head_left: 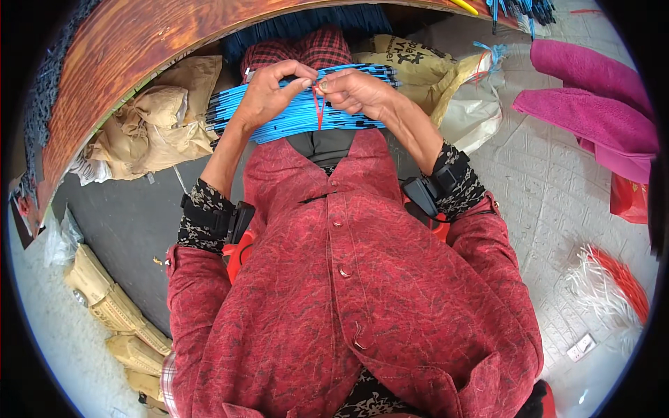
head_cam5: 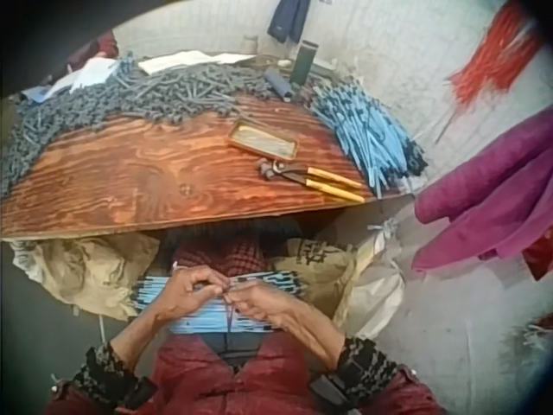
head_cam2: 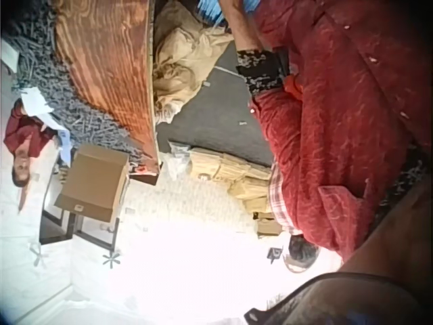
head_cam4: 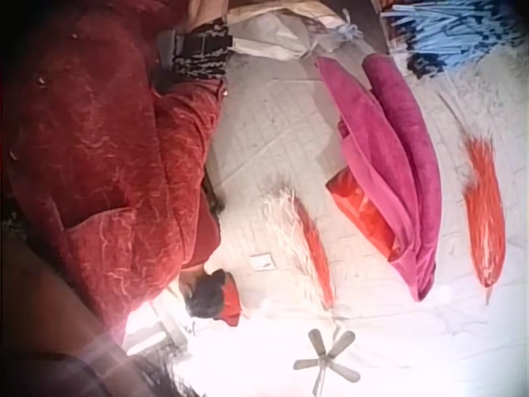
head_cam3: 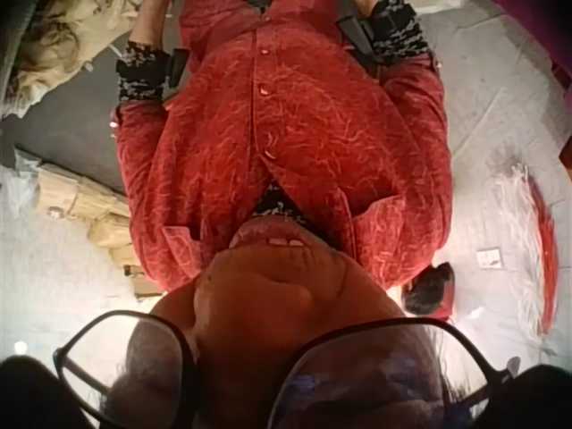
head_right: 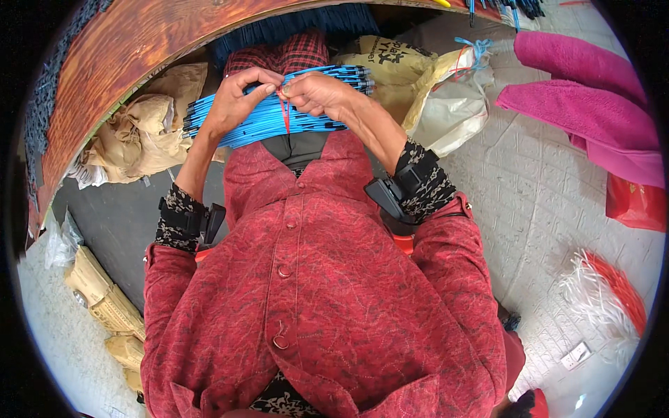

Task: Bundling and tying sets of blue plastic tubes using red string and pliers.

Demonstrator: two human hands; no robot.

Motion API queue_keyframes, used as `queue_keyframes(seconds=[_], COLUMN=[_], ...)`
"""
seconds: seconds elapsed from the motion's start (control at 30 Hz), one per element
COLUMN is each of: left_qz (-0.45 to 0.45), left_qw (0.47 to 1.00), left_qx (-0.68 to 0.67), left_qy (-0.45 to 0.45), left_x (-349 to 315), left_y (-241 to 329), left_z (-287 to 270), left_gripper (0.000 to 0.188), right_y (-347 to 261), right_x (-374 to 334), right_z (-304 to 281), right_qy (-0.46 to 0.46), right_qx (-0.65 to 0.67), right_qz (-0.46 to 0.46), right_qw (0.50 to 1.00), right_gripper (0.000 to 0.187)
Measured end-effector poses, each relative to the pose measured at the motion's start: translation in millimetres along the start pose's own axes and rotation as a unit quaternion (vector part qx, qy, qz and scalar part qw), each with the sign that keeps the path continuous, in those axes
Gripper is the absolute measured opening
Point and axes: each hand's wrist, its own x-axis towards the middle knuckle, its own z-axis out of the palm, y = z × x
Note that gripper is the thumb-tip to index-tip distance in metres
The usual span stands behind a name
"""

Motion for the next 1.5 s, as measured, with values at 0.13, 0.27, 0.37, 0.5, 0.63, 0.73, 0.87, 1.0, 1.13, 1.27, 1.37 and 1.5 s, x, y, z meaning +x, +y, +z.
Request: queue_keyframes(seconds=[0.13, 0.27, 0.37, 0.5, 0.63, 0.73, 0.87, 1.0, 1.13, 1.27, 1.37, 1.5], left_qz=[0.024, 0.07, 0.046, 0.074, -0.091, -0.044, -0.028, 0.007, 0.002, -0.009, 0.031, -0.009], left_qw=[0.998, 0.992, 0.992, 0.992, 0.986, 0.965, 0.955, 0.97, 0.953, 0.95, 0.922, 0.966], left_qx=[0.032, 0.108, 0.116, 0.1, -0.138, -0.247, -0.23, -0.034, 0.027, 0.276, 0.381, 0.129], left_qy=[0.047, 0.018, 0.004, -0.005, -0.007, 0.082, 0.187, 0.239, 0.303, 0.143, 0.056, 0.226], left_x=[-1.2, -0.6, -0.9, -1.3, -1.5, 2.0, 8.2, 6.9, -7.7, -32.6, -34.4, -26.0], left_y=[1.0, 13.7, 13.8, 7.9, 5.5, -11.6, -14.2, -3.6, 11.5, 28.1, 38.2, 39.9], left_z=[0.9, 0.9, 0.8, -0.3, -6.6, -14.1, -5.2, 0.1, 1.0, -5.3, 0.6, 12.4], left_gripper=[0.01, 0.009, 0.015, 0.013, 0.01, 0.014, 0.027, 0.056, 0.055, 0.049, 0.057, 0.047], right_y=[-2.0, -1.9, -1.8, -1.3, 0.3, -1.5, -1.9, -2.0, -2.4, -0.7, -2.3, -5.2], right_x=[-0.4, 1.1, 2.2, 4.8, 7.1, 5.6, 9.4, 7.4, 7.7, 7.2, 4.3, 4.1], right_z=[0.3, -2.0, -3.6, -5.3, -10.0, -7.9, -8.2, -6.2, -13.8, -13.0, -11.3, -8.9], right_qy=[0.001, 0.002, -0.003, -0.001, -0.006, -0.009, -0.012, 0.005, 0.003, -0.007, -0.007, -0.009], right_qx=[-0.004, -0.002, -0.001, -0.001, 0.008, -0.004, 0.007, -0.003, 0.009, 0.014, 0.004, 0.0], right_qz=[0.011, 0.021, 0.019, 0.026, 0.032, 0.029, 0.032, 0.032, 0.038, 0.04, 0.039, 0.041], right_qw=[1.0, 1.0, 1.0, 1.0, 0.999, 1.0, 0.999, 0.999, 0.999, 0.999, 0.999, 0.999], right_gripper=[0.011, 0.011, 0.011, 0.011, 0.012, 0.012, 0.013, 0.011, 0.011, 0.011, 0.012, 0.009])
